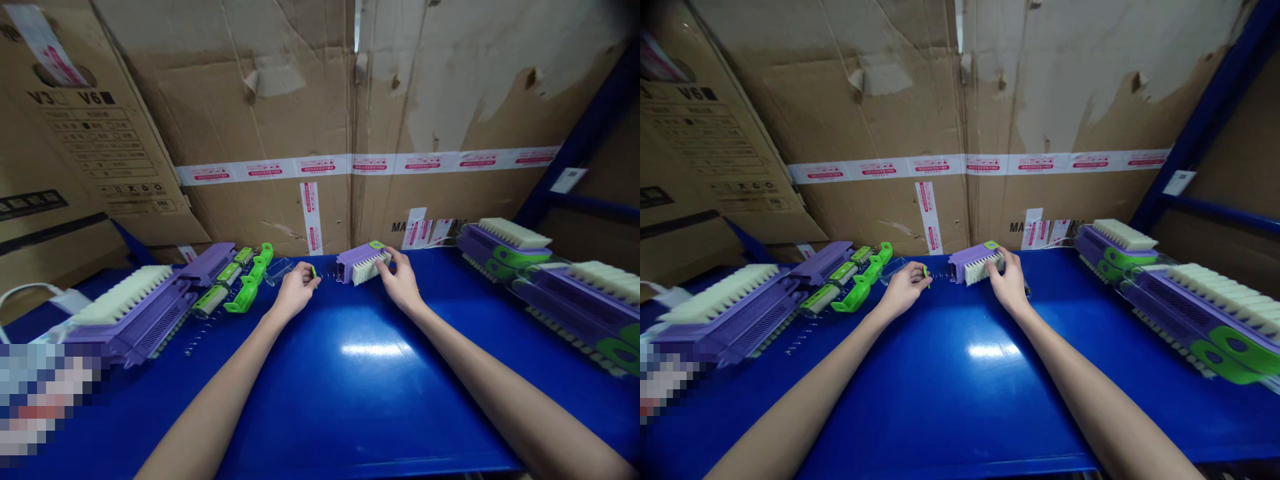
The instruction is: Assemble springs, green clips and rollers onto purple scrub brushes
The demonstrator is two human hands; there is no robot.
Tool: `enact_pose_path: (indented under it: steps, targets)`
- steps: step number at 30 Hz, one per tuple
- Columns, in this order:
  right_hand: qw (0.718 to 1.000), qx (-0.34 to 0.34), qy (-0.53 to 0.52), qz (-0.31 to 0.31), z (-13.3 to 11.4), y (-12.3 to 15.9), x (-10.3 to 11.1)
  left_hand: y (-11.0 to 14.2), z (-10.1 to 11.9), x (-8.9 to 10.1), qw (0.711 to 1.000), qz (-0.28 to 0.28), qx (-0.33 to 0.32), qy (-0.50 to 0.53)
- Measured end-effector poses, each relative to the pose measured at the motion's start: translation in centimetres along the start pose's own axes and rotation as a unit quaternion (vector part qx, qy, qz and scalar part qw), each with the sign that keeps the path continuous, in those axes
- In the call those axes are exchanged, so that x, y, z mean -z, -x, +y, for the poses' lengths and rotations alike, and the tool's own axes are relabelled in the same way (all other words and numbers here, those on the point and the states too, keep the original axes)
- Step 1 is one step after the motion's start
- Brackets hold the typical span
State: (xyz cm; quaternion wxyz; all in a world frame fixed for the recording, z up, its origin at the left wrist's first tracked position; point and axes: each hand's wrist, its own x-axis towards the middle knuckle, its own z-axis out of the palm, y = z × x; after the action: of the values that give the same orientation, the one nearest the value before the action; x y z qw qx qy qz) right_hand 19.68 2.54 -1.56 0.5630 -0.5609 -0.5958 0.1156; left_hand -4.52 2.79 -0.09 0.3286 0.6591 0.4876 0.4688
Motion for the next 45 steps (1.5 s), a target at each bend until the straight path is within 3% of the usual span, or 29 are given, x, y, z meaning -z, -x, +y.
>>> enact_pose_path:
  steps: [7,17,30,37,41,45]
  targets:
    - [0.999,0.001,0.011,-0.044,0.3,-0.1,0.1,0.2,0.6,-0.4,0.999,0.024,-0.007,0.025]
    - [0.997,0.028,-0.026,-0.072,-1.6,0.7,0.3,0.4,0.8,-1.1,0.998,-0.001,0.011,0.067]
    - [0.997,-0.069,-0.026,-0.017,-1.4,0.5,0.7,0.0,0.2,0.1,0.995,-0.055,0.02,0.083]
    - [0.998,-0.054,-0.014,-0.041,-1.9,0.3,1.0,0.3,0.9,0.0,0.995,-0.07,0.034,0.058]
    - [1.0,-0.021,-0.005,-0.011,-2.4,0.4,1.4,0.4,0.9,0.0,0.996,-0.074,0.031,0.032]
    - [0.999,-0.038,-0.035,0.011,-1.9,0.2,1.4,0.4,0.9,0.1,0.995,-0.086,0.034,0.03]
